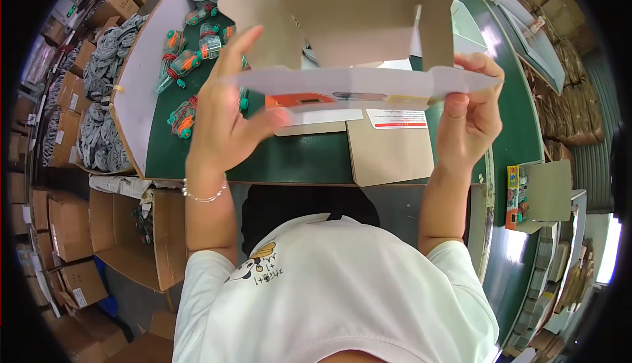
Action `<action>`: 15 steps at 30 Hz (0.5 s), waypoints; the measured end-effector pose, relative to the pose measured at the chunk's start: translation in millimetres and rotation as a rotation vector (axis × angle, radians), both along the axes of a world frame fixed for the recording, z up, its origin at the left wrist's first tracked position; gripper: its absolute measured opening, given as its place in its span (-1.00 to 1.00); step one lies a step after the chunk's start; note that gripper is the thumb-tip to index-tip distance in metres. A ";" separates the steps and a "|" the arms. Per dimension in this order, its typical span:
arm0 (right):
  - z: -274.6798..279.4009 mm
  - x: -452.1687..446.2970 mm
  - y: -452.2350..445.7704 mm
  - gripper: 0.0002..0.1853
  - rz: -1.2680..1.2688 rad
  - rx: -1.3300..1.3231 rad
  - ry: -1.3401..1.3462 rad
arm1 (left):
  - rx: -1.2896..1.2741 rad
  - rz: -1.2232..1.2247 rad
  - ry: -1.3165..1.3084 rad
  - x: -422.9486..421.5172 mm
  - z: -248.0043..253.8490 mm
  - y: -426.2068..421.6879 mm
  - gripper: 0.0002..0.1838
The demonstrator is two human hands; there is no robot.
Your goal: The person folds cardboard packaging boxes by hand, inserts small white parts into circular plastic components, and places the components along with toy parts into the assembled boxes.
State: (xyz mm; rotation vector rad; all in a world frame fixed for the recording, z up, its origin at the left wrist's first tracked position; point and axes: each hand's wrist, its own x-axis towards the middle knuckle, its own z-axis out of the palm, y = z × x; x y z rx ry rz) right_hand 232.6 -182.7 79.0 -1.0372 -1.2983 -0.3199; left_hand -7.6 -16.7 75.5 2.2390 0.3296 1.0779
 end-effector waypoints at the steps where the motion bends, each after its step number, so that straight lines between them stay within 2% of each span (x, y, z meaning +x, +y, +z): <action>1: -5.6 0.2 1.6 -0.82 0.000 0.003 -0.003 | -0.022 -0.013 -0.170 6.9 -15.7 7.7 -0.25; 2: -12.8 0.2 3.8 -0.85 0.060 -0.002 0.031 | -0.043 -0.027 -0.341 11.1 -24.4 11.4 -0.23; 5: -33.6 -7.3 10.1 -0.86 0.179 -0.011 0.099 | -0.125 0.072 -0.455 29.7 -35.1 -12.1 -0.26; 8: -47.7 -21.7 16.2 -0.77 0.348 0.096 0.428 | -0.173 0.150 -0.541 44.1 -42.2 -32.6 -0.30; 10: -45.8 -31.0 17.0 -0.76 0.371 0.146 0.490 | -0.177 0.199 -0.604 47.7 -43.9 -39.6 -0.34; 13: -45.3 -37.4 15.3 -0.73 0.415 0.242 0.623 | -0.146 0.149 -0.687 53.2 -42.0 -38.4 -0.34; 15: -48.8 -36.8 14.3 -0.61 0.265 0.083 0.732 | -0.133 0.126 -0.722 56.8 -40.9 -38.5 -0.34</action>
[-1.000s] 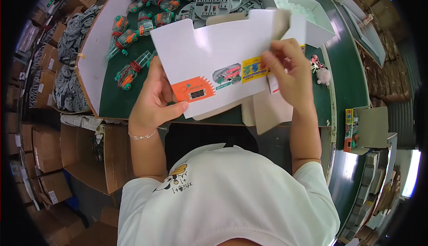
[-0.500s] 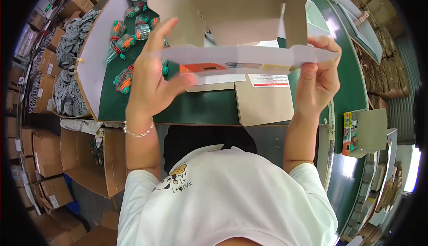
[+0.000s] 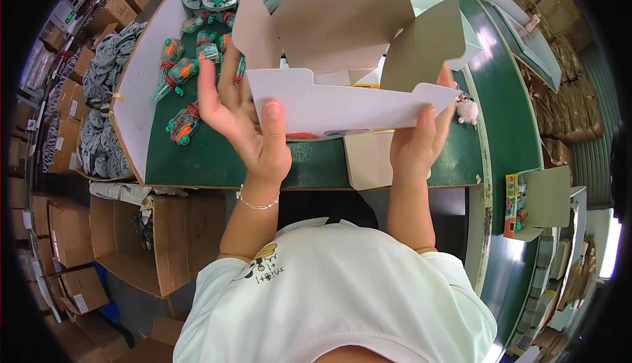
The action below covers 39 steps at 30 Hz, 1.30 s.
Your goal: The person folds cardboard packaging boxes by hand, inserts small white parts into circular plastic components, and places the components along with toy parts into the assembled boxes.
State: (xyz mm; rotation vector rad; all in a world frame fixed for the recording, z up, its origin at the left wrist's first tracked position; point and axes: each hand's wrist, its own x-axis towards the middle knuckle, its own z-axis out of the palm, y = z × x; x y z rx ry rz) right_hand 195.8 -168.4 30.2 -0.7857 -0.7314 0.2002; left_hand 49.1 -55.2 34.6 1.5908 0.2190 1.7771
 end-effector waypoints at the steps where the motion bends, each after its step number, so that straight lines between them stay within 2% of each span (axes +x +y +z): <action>1: 0.1 -0.5 -0.6 -0.55 -0.037 -0.104 0.040 | -0.074 -0.043 -0.014 0.6 2.1 -0.6 -0.32; 2: 1.2 -3.9 -5.0 -0.55 -0.040 -0.101 0.039 | -0.145 -0.089 -0.031 -2.1 4.3 -3.0 -0.31; 4: 10.7 -8.0 -11.8 -0.62 0.003 -0.290 0.015 | -0.219 -0.131 -0.045 -6.2 3.3 -3.8 -0.29; 5: 13.2 -9.2 -12.9 -0.65 0.026 -0.383 0.003 | -0.268 -0.185 0.030 -11.7 -0.1 -1.4 -0.30; 8: 4.5 -6.8 -6.8 -0.68 0.041 -0.373 0.036 | -0.370 -0.296 0.186 -19.5 -0.9 -1.9 -0.33; 11: 6.4 -11.2 -10.9 -0.71 0.056 -0.357 -0.003 | -0.925 -0.429 0.065 -23.7 30.2 -19.9 -0.38; 12: 10.3 -13.0 -13.2 -0.72 0.070 -0.345 -0.057 | -0.924 -0.430 0.065 -26.0 22.8 -19.5 -0.38; 15: 25.6 -22.2 -26.7 -0.69 0.077 -0.372 -0.144 | -0.119 -0.040 0.229 -38.9 -17.1 -16.8 -0.42; 18: 32.8 -25.8 -32.3 -0.59 0.056 -0.433 -0.217 | -0.167 0.029 0.236 -39.5 -12.7 -30.5 -0.42; 20: 26.9 -13.8 -20.5 -0.43 0.053 -0.523 -0.320 | -0.190 0.065 0.238 -36.3 -8.5 -29.1 -0.42; 21: 24.3 -9.2 -16.0 -0.35 0.052 -0.569 -0.372 | -0.127 0.060 0.323 -34.9 -6.5 -24.7 -0.39; 23: 21.1 -2.5 -9.7 -0.32 0.053 -0.581 -0.410 | 0.002 0.052 0.488 -34.8 -2.8 -15.6 -0.33; 24: 19.5 0.0 -8.1 -0.30 0.057 -0.597 -0.443 | -0.001 0.052 0.488 -36.9 -1.7 -13.2 -0.33; 25: 18.6 0.7 -8.0 -0.27 0.062 -0.614 -0.476 | 0.113 0.062 0.593 -39.6 -0.6 -10.7 -0.33; 27: 18.8 -0.5 -5.2 -0.26 0.023 -0.603 -0.495 | 0.349 0.082 0.797 -42.3 1.1 -5.6 -0.33; 28: 19.0 -2.2 -3.8 -0.26 -0.020 -0.591 -0.514 | 0.349 0.082 0.796 -42.9 0.1 -5.7 -0.33; 31: 13.5 -10.5 -3.9 -0.26 -0.099 -0.606 -0.574 | 0.356 0.168 1.068 -45.5 -5.9 -9.3 -0.35; 34: 1.8 -17.3 -4.6 -0.27 -0.157 -0.652 -0.656 | 0.338 0.132 1.128 -49.7 -4.9 -12.0 -0.32; 37: -4.5 -3.5 -8.0 -0.25 -0.052 -0.849 -0.877 | 0.317 0.073 1.157 -58.2 -4.6 -6.1 -0.29; 39: -7.3 24.7 -7.4 -0.25 0.046 -0.828 -0.872 | 0.303 -0.031 1.157 -63.5 -4.9 4.4 -0.26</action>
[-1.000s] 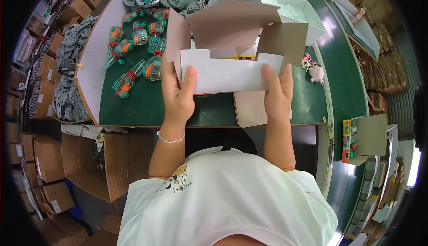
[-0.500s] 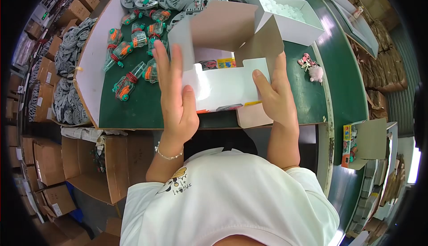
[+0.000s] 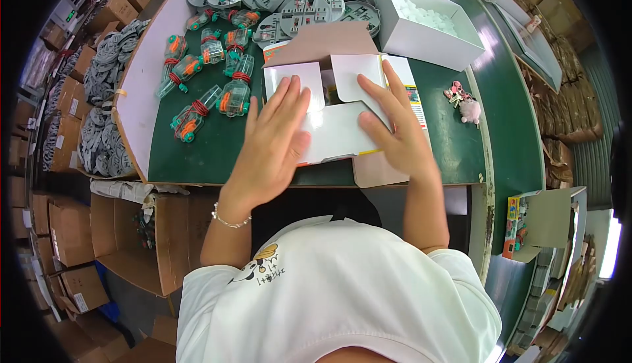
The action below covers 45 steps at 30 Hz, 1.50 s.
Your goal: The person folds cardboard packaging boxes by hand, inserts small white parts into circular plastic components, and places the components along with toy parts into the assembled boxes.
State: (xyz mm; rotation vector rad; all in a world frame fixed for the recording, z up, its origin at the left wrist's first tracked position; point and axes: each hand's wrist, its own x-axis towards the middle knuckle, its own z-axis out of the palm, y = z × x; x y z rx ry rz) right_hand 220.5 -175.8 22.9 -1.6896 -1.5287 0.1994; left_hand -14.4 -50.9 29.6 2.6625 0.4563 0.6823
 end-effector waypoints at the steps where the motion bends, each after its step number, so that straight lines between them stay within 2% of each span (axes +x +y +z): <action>1: -0.3 17.1 2.8 -0.25 0.079 -0.020 0.042 | -0.002 -0.004 0.000 -1.3 0.2 6.8 -0.26; 3: 1.9 34.0 13.3 -0.25 0.156 -0.043 0.083 | -0.345 -0.054 -0.104 -1.3 2.4 24.2 -0.27; 4: 4.6 37.8 19.6 -0.30 0.141 -0.021 0.221 | -0.517 -0.076 -0.154 0.5 4.1 29.8 -0.27; 5: 8.1 39.9 25.5 -0.35 0.128 0.004 0.358 | -0.518 -0.077 -0.154 4.3 7.8 31.9 -0.27; 6: 12.2 42.3 30.5 -0.40 0.115 0.031 0.494 | -0.427 -0.056 -0.276 10.8 13.7 32.9 -0.29; 8: 24.7 44.4 34.7 -0.47 0.151 0.017 0.449 | -0.240 -0.017 -0.514 21.7 24.2 36.6 -0.33; 9: 31.5 46.0 36.1 -0.55 0.185 0.000 0.403 | -0.241 -0.017 -0.515 23.4 26.9 43.4 -0.33; 11: 38.6 50.4 38.8 -0.62 0.218 -0.017 0.356 | -0.205 -0.144 -0.249 18.9 30.7 61.6 -0.36; 12: 41.6 55.1 40.8 -0.63 0.287 -0.015 0.195 | -0.183 -0.207 -0.118 17.3 31.7 67.2 -0.38; 14: 43.9 61.8 42.8 -0.66 0.421 -0.014 -0.125 | -0.167 -0.224 -0.065 16.4 31.7 70.7 -0.36; 16: 37.8 54.2 43.7 -0.66 0.387 -0.021 -0.127 | -0.147 -0.253 0.047 13.6 29.8 69.2 -0.32; 19: 33.2 35.0 51.4 -0.65 0.330 -0.021 -0.143 | -0.099 -0.234 0.038 15.6 42.2 56.1 -0.23; 22: 34.7 11.7 50.0 -0.70 0.122 -0.006 -0.345 | -0.032 -0.168 0.061 19.7 42.2 37.8 -0.14; 26: 33.0 0.7 50.3 -0.72 0.076 -0.032 -0.481 | 0.100 -0.041 0.117 27.5 35.6 17.1 -0.05; 31: 37.3 10.4 40.6 -0.76 0.151 -0.028 -0.434 | 0.149 0.015 0.098 28.9 32.9 7.2 0.06; 34: 39.2 23.8 22.4 -0.55 0.095 0.257 0.105 | 0.143 0.039 0.019 16.0 44.5 5.8 0.15; 35: 38.8 25.5 12.4 -0.55 0.100 0.258 0.100 | 0.141 0.060 -0.040 8.0 51.3 5.6 0.20; 37: 34.7 17.8 -13.4 -0.21 -0.070 0.532 0.619 | 0.139 0.087 -0.099 6.3 52.9 6.4 0.26; 38: 35.6 6.4 -19.4 -0.21 -0.068 0.528 0.620 | 0.093 0.112 -0.299 11.2 48.6 5.5 0.32; 40: 39.9 -26.4 -22.1 -0.03 0.000 0.544 0.651 | -0.007 0.154 -0.690 23.7 35.5 0.6 0.45; 41: 39.2 -38.5 -18.3 -0.03 -0.009 0.543 0.655 | -0.012 0.149 -0.683 34.4 25.9 -1.8 0.45; 43: 39.3 -56.9 -9.3 -0.03 0.054 0.489 0.458 | -0.070 0.072 -0.823 63.6 0.7 -4.2 0.43; 44: 37.2 -58.0 -5.8 -0.03 0.048 0.491 0.454 | -0.100 0.034 -0.895 70.8 -8.0 -4.8 0.43; 45: 32.4 -55.5 1.0 -0.08 -0.008 0.549 0.335 | -0.101 0.029 -0.898 70.5 -13.4 -3.9 0.43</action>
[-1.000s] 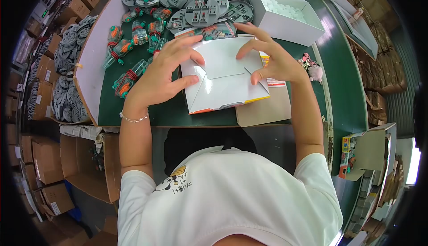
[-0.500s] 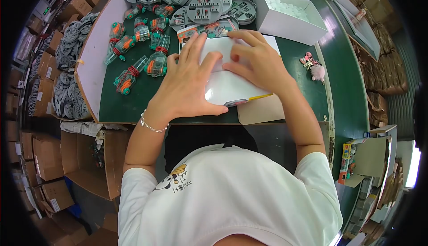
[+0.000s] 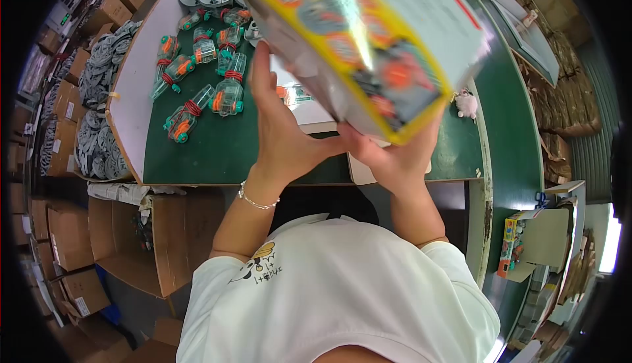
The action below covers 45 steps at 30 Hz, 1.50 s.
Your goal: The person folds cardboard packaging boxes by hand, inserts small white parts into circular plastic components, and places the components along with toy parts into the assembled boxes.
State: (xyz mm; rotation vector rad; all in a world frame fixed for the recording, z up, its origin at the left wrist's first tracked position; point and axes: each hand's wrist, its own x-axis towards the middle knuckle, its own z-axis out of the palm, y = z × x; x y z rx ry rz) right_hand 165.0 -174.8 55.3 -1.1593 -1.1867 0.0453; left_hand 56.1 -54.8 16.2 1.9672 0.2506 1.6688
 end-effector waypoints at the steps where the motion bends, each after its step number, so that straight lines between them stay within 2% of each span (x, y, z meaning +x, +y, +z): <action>1: -5.5 4.2 7.5 -0.12 -0.090 0.043 -0.098 | -0.046 -0.040 0.065 -4.0 -5.1 1.9 0.42; 3: -12.9 13.0 14.7 -0.16 -0.177 0.087 -0.194 | -0.138 -0.117 0.199 -16.4 -10.7 5.1 0.40; 4: -15.4 22.3 13.7 -0.21 -0.183 -0.048 -0.352 | -0.138 -0.114 0.199 -21.9 -11.0 5.7 0.40; 6: -21.4 34.2 10.1 -0.29 -0.188 -0.326 -0.663 | -0.090 -0.060 0.212 -32.8 -12.5 3.4 0.25; 7: -26.1 33.6 10.5 -0.29 -0.185 -0.328 -0.662 | -0.065 -0.033 0.218 -35.7 -13.2 2.1 0.17; 8: -29.7 32.2 11.6 -0.39 -0.166 -0.380 -0.676 | -0.068 -0.031 0.217 -36.3 -14.1 0.8 0.17; 10: -37.7 29.4 14.3 -0.60 -0.127 -0.482 -0.704 | 0.064 0.075 0.385 -35.2 -16.6 -2.1 -0.10; 11: -43.9 29.1 15.1 -0.60 -0.123 -0.482 -0.704 | 0.130 0.128 0.470 -34.6 -18.3 -3.2 -0.23; 12: -51.7 28.9 16.1 -0.66 -0.127 -0.485 -0.769 | 0.129 0.130 0.471 -33.9 -21.1 -3.8 -0.23; 15: -65.3 29.0 17.1 -0.76 -0.137 -0.497 -0.897 | 0.038 0.180 0.699 -30.6 -34.5 -5.9 -0.63; 19: -68.6 29.8 15.4 -0.84 -0.106 -0.572 -0.880 | -0.085 0.156 0.751 -28.2 -43.8 -8.1 -0.74; 23: -65.9 19.6 13.0 -0.87 -0.216 -0.502 -0.966 | -0.114 0.178 0.774 -28.9 -42.8 -12.1 -0.75; 26: -67.6 11.7 11.4 -0.88 -0.378 -0.691 -0.993 | -0.089 0.222 0.749 -26.3 -46.2 -12.0 -0.76; 32: -73.9 23.5 15.4 -0.89 -0.259 -0.673 -0.885 | -0.064 0.263 0.798 -27.0 -42.9 -10.6 -0.70; 35: -66.2 26.0 11.0 -0.85 -0.218 -0.633 -0.865 | 0.141 0.350 0.747 -35.6 -26.9 -12.4 -0.57; 36: -61.1 25.3 8.5 -0.83 -0.212 -0.589 -0.824 | 0.141 0.355 0.743 -37.4 -17.7 -9.6 -0.57; 39: -34.9 27.2 7.3 -0.76 -0.191 -0.498 -0.743 | 0.136 0.106 0.408 -47.0 12.5 3.2 -0.51; 41: -2.8 31.8 8.4 -0.74 -0.242 -0.216 -0.651 | 0.094 0.132 0.318 -51.7 19.0 37.4 -0.58; 43: 27.9 58.2 12.6 -0.80 -0.416 -0.087 -0.709 | 0.028 0.216 0.354 -46.7 35.4 73.3 -0.66; 45: 41.0 109.4 33.7 -0.86 -0.532 -0.021 -0.520 | -0.024 0.282 0.491 -34.0 47.5 107.8 -0.69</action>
